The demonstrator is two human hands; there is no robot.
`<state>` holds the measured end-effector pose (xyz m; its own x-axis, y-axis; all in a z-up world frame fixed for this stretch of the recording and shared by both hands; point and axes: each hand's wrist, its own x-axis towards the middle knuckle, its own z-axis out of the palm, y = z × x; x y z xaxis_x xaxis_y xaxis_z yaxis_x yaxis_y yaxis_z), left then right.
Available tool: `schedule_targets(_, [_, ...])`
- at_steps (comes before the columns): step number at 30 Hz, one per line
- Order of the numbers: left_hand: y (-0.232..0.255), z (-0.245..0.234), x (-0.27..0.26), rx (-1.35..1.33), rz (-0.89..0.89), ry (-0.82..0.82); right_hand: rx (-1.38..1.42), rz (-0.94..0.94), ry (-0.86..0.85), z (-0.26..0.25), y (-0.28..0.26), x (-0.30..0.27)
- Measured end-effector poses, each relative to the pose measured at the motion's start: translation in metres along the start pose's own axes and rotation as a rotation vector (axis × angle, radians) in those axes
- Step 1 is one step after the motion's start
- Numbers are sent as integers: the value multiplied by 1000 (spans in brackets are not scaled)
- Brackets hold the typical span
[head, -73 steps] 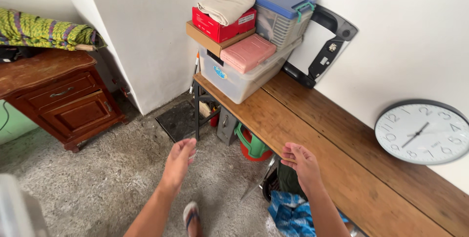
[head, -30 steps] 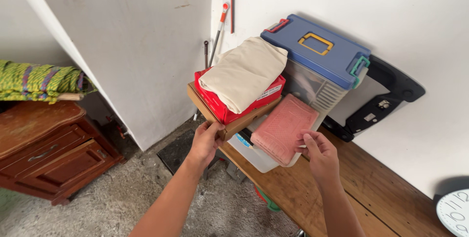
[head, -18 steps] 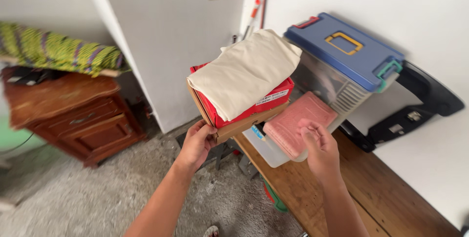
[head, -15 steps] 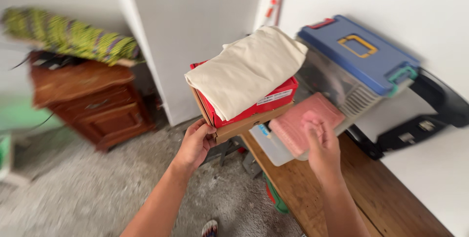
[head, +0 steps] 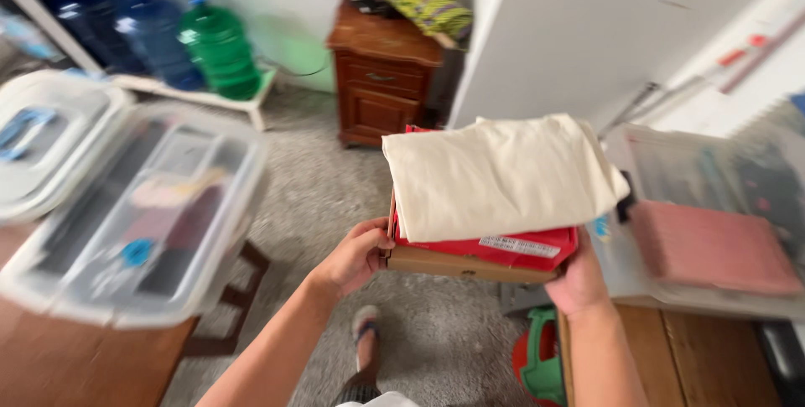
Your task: The person clears items from a wooden workbench by hand, transferring storage boxes, a scale, a clock, a bag of screws, and various hand and power tools onto nearby surfaces.
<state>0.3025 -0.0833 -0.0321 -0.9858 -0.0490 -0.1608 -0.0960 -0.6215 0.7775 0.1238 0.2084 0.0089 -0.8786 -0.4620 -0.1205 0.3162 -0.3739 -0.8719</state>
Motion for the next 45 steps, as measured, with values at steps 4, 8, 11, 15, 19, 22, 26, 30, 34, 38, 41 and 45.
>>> schedule_targets(4, [10, -26, -54, 35, 49, 90, 28, 68, -73, 27, 41, -8])
schedule_targets(8, [30, -54, -98, 20, 59, 236, 120, 136, -80, 65, 90, -6])
schedule_targets(11, [45, -87, -121, -22, 145, 272, 60, 203, -17, 105, 122, -4])
schedule_targets(15, [70, -140, -146, -58, 275, 371, 102, 189, -167, 164, 160, -1])
schedule_targets(19, [98, -204, -163, -43, 353, 542, 103, 139, -244, 230, 206, 14])
schedule_targets(22, [115, -273, -165, -67, 425, 592, 54, 169, -263, 279, 241, 29])
schedule_targets(26, [139, -340, -172, 57, 404, 729, -58, 212, -341, 331, 285, 52])
schedule_targets(30, [171, -379, -171, 22, 475, 719, -104, 236, -323, 360, 332, 80])
schedule_targets(34, [186, -417, -156, 55, 532, 659, -125, 208, -283, 371, 365, 103])
schedule_targets(38, [182, -439, -144, 68, 480, 677, -134, 209, -225, 380, 378, 112])
schedule_targets(41, [180, -443, -140, 52, 456, 723, -253, 98, -319, 390, 374, 119])
schedule_targets(45, [181, -435, -132, 107, 516, 681, -274, 62, -313, 401, 363, 124])
